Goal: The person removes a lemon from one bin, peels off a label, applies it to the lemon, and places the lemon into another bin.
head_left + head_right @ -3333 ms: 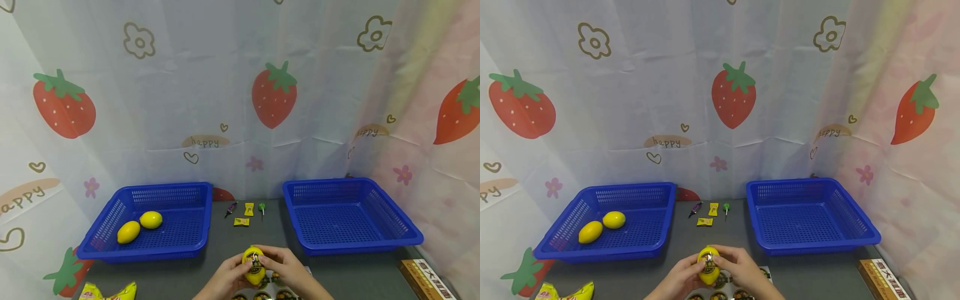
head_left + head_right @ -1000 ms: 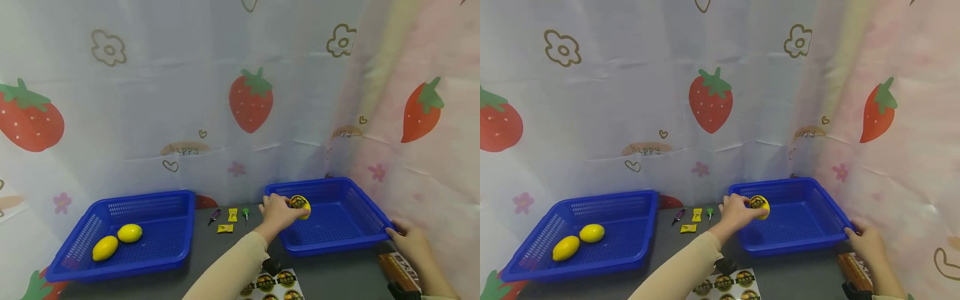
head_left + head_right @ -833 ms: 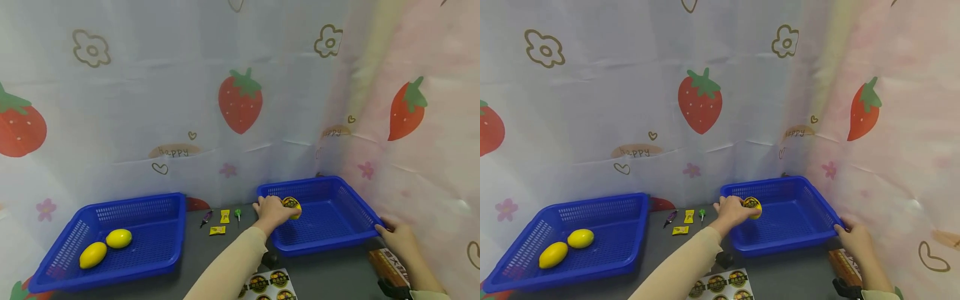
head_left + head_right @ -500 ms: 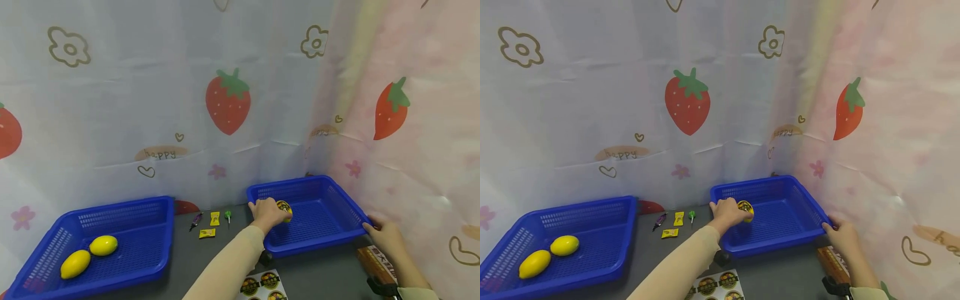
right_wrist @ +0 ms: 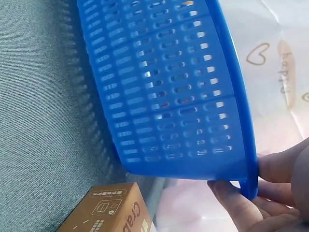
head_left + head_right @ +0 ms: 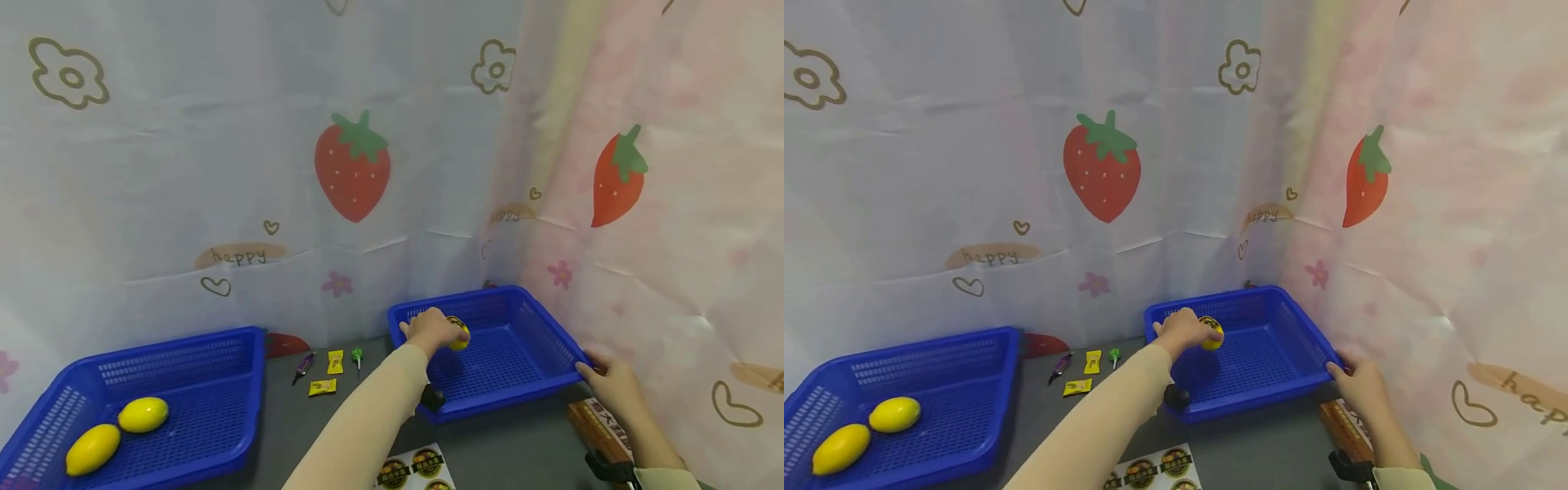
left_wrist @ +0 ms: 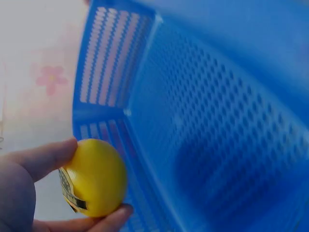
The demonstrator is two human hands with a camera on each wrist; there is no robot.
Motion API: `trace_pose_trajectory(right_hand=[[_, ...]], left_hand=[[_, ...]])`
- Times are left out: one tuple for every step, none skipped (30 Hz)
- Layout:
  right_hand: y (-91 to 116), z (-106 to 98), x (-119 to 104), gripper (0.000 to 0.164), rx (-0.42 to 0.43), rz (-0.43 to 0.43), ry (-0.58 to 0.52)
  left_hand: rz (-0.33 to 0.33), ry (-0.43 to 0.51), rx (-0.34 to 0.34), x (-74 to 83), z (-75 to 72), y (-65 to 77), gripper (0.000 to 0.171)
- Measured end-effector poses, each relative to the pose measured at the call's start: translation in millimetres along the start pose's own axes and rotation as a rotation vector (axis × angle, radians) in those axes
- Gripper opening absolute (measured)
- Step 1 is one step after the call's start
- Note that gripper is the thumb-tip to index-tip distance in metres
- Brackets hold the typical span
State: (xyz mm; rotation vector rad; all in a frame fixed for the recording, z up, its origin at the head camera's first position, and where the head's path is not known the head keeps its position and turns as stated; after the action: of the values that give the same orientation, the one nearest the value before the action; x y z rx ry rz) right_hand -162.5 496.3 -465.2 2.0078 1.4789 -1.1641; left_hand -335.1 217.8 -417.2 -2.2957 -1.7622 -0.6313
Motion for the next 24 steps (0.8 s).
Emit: trace_pose_trajectory(right_hand=[[0.7, -0.4, 0.5, 0.054, 0.002, 0.002, 0.000], [1.1, -0.8, 0.7, 0.055, 0.003, 0.008, -0.008], [1.3, -1.1, 1.0, 0.055, 0.003, 0.012, -0.016], [1.4, -1.3, 1.2, 0.055, 0.002, 0.018, -0.029], [1.3, -1.4, 1.5, 0.056, 0.000, 0.021, -0.041], [1.1, -1.3, 2.0, 0.056, 0.001, 0.021, -0.049], [1.3, -1.2, 2.5, 0.056, -0.001, 0.024, -0.065], [1.3, -1.3, 3.0, 0.056, 0.001, 0.021, -0.074], [1.5, -1.3, 3.7, 0.055, 0.005, 0.017, -0.080], [1.5, -1.4, 4.0, 0.055, 0.010, 0.014, -0.083], [1.3, -1.8, 4.6, 0.054, 0.015, 0.007, -0.075], [1.5, -2.2, 5.1, 0.054, 0.020, 0.005, -0.067], [1.8, -2.2, 4.9, 0.053, 0.020, 0.008, -0.067], [1.6, -2.6, 4.8, 0.053, 0.023, 0.006, -0.059], [1.7, -3.2, 4.7, 0.053, 0.021, 0.008, -0.058], [1.2, -1.9, 4.7, 0.053, 0.020, 0.005, -0.052], [0.8, -1.1, 4.4, 0.053, 0.017, 0.001, -0.048], [0.9, -0.5, 4.0, 0.053, 0.016, 0.002, -0.048], [0.8, -0.3, 4.1, 0.053, 0.015, 0.000, -0.047], [0.6, -0.6, 4.1, 0.053, 0.014, -0.004, -0.048], [0.4, -1.1, 4.1, 0.053, 0.013, -0.005, -0.046], [0.3, -1.6, 4.3, 0.053, 0.013, -0.009, -0.042], [0.2, -2.3, 4.5, 0.053, 0.012, -0.009, -0.039], [0.1, -2.7, 4.9, 0.053, 0.011, -0.009, -0.033]], left_hand=[[-0.001, 0.007, -0.001, 1.1, -2.1, -1.0, 0.054], [-0.001, 0.008, 0.003, 1.5, -3.2, -1.9, 0.053], [-0.007, 0.005, 0.002, 1.3, -2.5, -3.9, 0.054], [-0.012, -0.001, -0.001, 0.6, -1.4, -5.4, 0.052], [-0.017, -0.009, -0.008, -0.5, 1.0, -7.6, 0.050], [-0.018, -0.025, -0.015, -1.9, 4.1, -9.8, 0.048], [-0.015, -0.042, -0.025, -3.3, 7.7, -11.8, 0.046], [-0.010, -0.060, -0.033, -4.7, 11.1, -13.7, 0.044], [-0.002, -0.073, -0.042, -5.7, 13.8, -14.9, 0.042], [0.005, -0.077, -0.053, -6.8, 16.6, -17.1, 0.040], [0.012, -0.080, -0.060, -7.6, 18.4, -18.3, 0.038], [0.015, -0.076, -0.067, -8.2, 20.0, -19.4, 0.036], [0.017, -0.067, -0.072, -9.0, 20.5, -19.3, 0.034], [0.015, -0.057, -0.077, -10.1, 21.5, -20.2, 0.031], [0.014, -0.053, -0.081, -10.6, 22.1, -20.3, 0.029], [0.004, -0.046, -0.089, -13.2, 22.8, -20.8, 0.027], [-0.002, -0.046, -0.092, -15.0, 21.7, -18.8, 0.025], [-0.008, -0.047, -0.102, -16.7, 21.5, -17.8, 0.024], [-0.007, -0.051, -0.107, -17.7, 20.4, -15.5, 0.023], [-0.007, -0.055, -0.119, -18.2, 19.2, -13.7, 0.022], [-0.005, -0.062, -0.129, -18.1, 18.0, -11.3, 0.022], [-0.001, -0.068, -0.142, -17.7, 16.8, -9.4, 0.022], [0.008, -0.086, -0.152, -16.9, 15.6, -7.3, 0.023], [0.014, -0.102, -0.162, -16.1, 14.9, -6.3, 0.024]])
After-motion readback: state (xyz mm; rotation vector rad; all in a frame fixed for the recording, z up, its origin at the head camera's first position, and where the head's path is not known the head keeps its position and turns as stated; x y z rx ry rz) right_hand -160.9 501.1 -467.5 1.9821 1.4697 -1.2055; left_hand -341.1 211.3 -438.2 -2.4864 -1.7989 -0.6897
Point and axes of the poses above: each hand's wrist, its own y-axis away from the middle knuckle, its own z-axis out of the palm, x = y × z, the point moved 1 cm from there along -y, towards the middle knuckle, and after that the axes turned 12 degrees about -y, right-handed, at the moved point
